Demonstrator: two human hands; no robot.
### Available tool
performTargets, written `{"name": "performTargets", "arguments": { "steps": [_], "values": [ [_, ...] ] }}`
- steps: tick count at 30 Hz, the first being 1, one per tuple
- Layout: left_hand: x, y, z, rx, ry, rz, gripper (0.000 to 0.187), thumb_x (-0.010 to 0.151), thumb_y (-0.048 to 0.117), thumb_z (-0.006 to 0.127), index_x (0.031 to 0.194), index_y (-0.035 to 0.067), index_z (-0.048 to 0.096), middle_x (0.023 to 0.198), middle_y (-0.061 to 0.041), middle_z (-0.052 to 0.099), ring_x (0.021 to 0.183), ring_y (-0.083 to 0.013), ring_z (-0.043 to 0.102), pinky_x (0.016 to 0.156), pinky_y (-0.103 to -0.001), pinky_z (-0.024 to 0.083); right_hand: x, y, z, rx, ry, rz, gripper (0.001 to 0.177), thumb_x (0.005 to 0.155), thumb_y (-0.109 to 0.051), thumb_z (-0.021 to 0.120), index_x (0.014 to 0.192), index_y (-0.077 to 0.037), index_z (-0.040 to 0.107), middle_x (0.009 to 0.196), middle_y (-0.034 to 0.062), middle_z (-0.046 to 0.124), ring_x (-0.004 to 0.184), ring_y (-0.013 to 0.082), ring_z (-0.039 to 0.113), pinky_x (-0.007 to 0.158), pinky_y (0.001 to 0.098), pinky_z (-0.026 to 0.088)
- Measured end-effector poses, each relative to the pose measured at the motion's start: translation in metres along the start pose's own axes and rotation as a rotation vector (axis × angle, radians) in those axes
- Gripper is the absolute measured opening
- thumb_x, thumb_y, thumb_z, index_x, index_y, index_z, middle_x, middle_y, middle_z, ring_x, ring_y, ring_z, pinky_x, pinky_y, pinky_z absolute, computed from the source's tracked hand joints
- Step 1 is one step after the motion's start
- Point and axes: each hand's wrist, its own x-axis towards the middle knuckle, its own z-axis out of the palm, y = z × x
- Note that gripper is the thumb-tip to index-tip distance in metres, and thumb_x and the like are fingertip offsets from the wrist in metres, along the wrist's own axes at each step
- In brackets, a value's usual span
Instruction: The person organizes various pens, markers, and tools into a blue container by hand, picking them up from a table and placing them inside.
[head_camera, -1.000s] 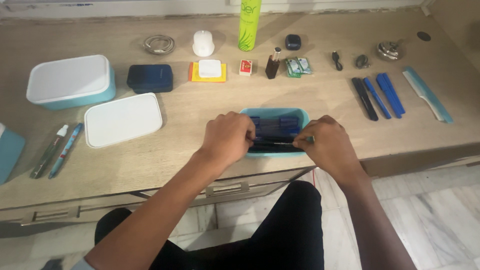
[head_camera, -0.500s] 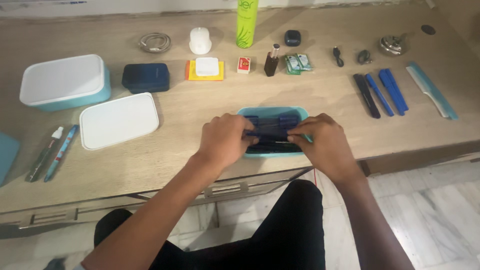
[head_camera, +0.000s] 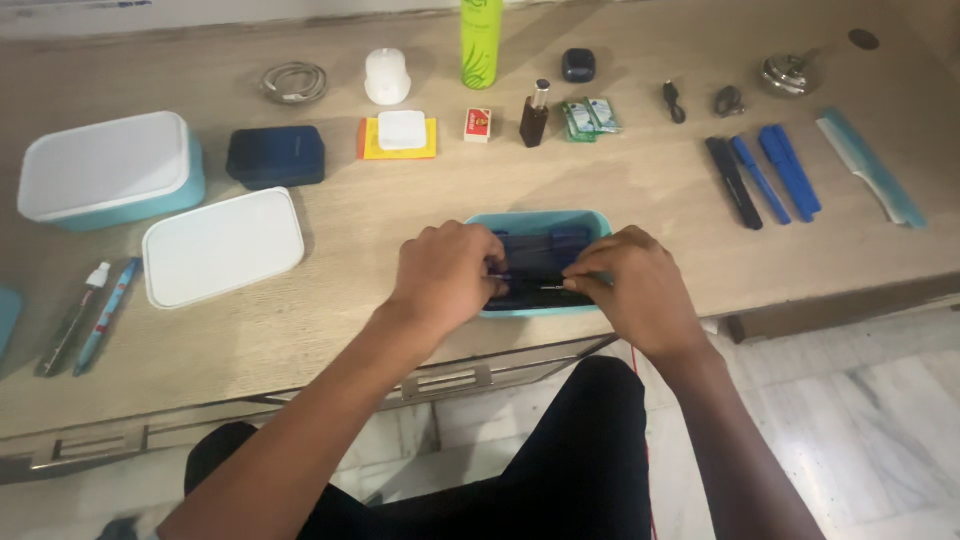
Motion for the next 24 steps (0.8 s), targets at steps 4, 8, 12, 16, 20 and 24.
{"name": "performTargets", "arguments": {
  "steps": [4, 8, 12, 16, 20, 24],
  "values": [
    [0.01, 0.009, -0.007, -0.037, -0.056, -0.014, 0.021, 0.067, 0.028, 0.088, 0.084, 0.019, 0.08, 0.082, -0.003, 0.075, 0.087, -0.0294, 0.071, 0.075, -0.045, 0.056, -0.003, 0.015, -0.004, 0.046, 0.129, 0.022, 0.014, 0.08, -0.014, 0.083, 0.092, -0.007, 0.082, 0.093, 0.0097, 0.078, 0.087, 0.0274, 0.068, 0.079, 0.0401, 0.054],
    [0.034, 0.028, -0.003, -0.082, -0.031, 0.043, 0.012, 0.071, 0.027, 0.086, 0.08, 0.021, 0.08, 0.082, -0.003, 0.076, 0.084, -0.0288, 0.073, 0.075, -0.044, 0.056, -0.013, 0.046, -0.017, 0.17, 0.301, 0.258, 0.014, 0.084, -0.012, 0.082, 0.096, -0.005, 0.08, 0.093, 0.0104, 0.078, 0.072, 0.0201, 0.07, 0.065, 0.0329, 0.054],
    [0.075, 0.052, 0.021, -0.137, -0.004, 0.15, 0.012, 0.072, 0.027, 0.085, 0.079, 0.02, 0.079, 0.082, -0.004, 0.076, 0.084, -0.0288, 0.073, 0.075, -0.043, 0.057, -0.028, 0.09, -0.029, 0.026, 0.468, 0.348, 0.015, 0.088, -0.011, 0.083, 0.102, -0.004, 0.08, 0.095, 0.012, 0.077, 0.076, 0.019, 0.073, 0.07, 0.0299, 0.056],
    [0.129, 0.069, 0.07, -0.219, 0.065, 0.335, 0.011, 0.074, 0.017, 0.081, 0.084, 0.018, 0.08, 0.091, -0.003, 0.078, 0.094, -0.0264, 0.073, 0.083, -0.042, 0.057, -0.037, 0.13, -0.031, -0.226, 0.564, 0.389, 0.015, 0.088, -0.009, 0.086, 0.101, -0.003, 0.081, 0.092, 0.0145, 0.077, 0.08, 0.0249, 0.075, 0.075, 0.0346, 0.056],
    [0.176, 0.081, 0.125, -0.229, 0.126, 0.515, 0.038, 0.073, 0.015, 0.084, 0.11, 0.013, 0.076, 0.108, -0.011, 0.075, 0.112, -0.0336, 0.065, 0.094, -0.046, 0.05, -0.043, 0.15, -0.02, -0.193, 0.598, 0.399, 0.015, 0.089, -0.005, 0.079, 0.104, -0.002, 0.079, 0.098, 0.0144, 0.076, 0.08, 0.0254, 0.075, 0.075, 0.0351, 0.057],
    [0.233, 0.097, 0.167, -0.264, 0.023, 0.437, 0.066, 0.068, 0.022, 0.09, 0.128, 0.009, 0.065, 0.126, -0.017, 0.067, 0.124, -0.0369, 0.06, 0.103, -0.045, 0.046, -0.045, 0.159, -0.017, -0.232, 0.621, 0.352, 0.022, 0.09, 0.0, 0.072, 0.11, -0.002, 0.079, 0.104, 0.0146, 0.076, 0.083, 0.0258, 0.075, 0.078, 0.0361, 0.058]
  ]
}}
